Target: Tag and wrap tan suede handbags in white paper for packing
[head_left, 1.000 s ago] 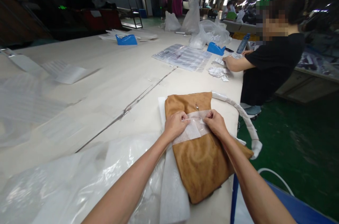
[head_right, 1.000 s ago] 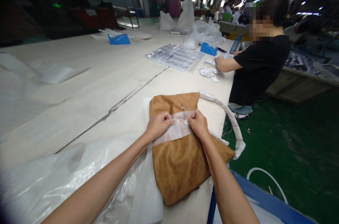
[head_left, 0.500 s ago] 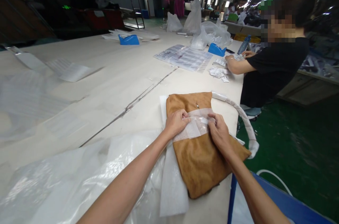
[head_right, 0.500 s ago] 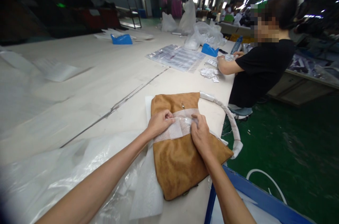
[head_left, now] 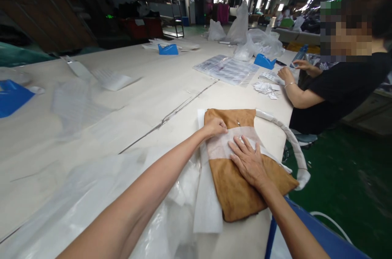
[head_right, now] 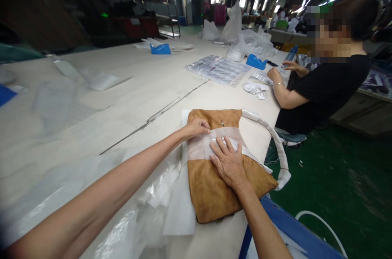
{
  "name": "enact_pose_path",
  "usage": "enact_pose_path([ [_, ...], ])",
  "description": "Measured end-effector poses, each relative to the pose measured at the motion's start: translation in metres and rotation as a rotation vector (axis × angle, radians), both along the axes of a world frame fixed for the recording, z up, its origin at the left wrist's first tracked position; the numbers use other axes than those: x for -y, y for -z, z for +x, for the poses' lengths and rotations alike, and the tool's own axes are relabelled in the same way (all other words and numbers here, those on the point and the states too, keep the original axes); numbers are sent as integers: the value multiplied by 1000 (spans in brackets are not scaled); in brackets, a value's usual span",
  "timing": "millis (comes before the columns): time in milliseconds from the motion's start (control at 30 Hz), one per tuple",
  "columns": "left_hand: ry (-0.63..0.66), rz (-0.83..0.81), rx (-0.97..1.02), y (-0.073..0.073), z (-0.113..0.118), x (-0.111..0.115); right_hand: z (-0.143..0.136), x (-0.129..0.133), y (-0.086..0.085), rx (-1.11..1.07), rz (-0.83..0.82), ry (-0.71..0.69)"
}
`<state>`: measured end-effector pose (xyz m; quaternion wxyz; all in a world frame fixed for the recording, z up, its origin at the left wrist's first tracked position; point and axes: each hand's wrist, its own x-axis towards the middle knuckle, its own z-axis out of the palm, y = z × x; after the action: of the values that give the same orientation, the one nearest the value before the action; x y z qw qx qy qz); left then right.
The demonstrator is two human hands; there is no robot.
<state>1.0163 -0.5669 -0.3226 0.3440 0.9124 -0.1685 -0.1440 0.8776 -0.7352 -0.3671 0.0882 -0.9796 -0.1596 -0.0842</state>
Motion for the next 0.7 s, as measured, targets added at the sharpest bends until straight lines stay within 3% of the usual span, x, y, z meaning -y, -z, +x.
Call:
enact_pose_path([
  [133, -58, 4, 175, -15, -10, -15, 1, 0, 2, -2, -23, 9],
  [333, 240, 69, 168, -24, -61, -47, 0, -2, 1, 0, -101, 0],
  [467, 205, 120, 158, -52, -83, -73, -2, 1, 2, -36, -185, 10],
  [600, 126, 54, 156, -99, -117, -135, 3, 6, 3, -123, -205, 46],
  [700, -110, 0, 51, -129, -169, -203, 7, 8, -4, -257, -211, 33],
])
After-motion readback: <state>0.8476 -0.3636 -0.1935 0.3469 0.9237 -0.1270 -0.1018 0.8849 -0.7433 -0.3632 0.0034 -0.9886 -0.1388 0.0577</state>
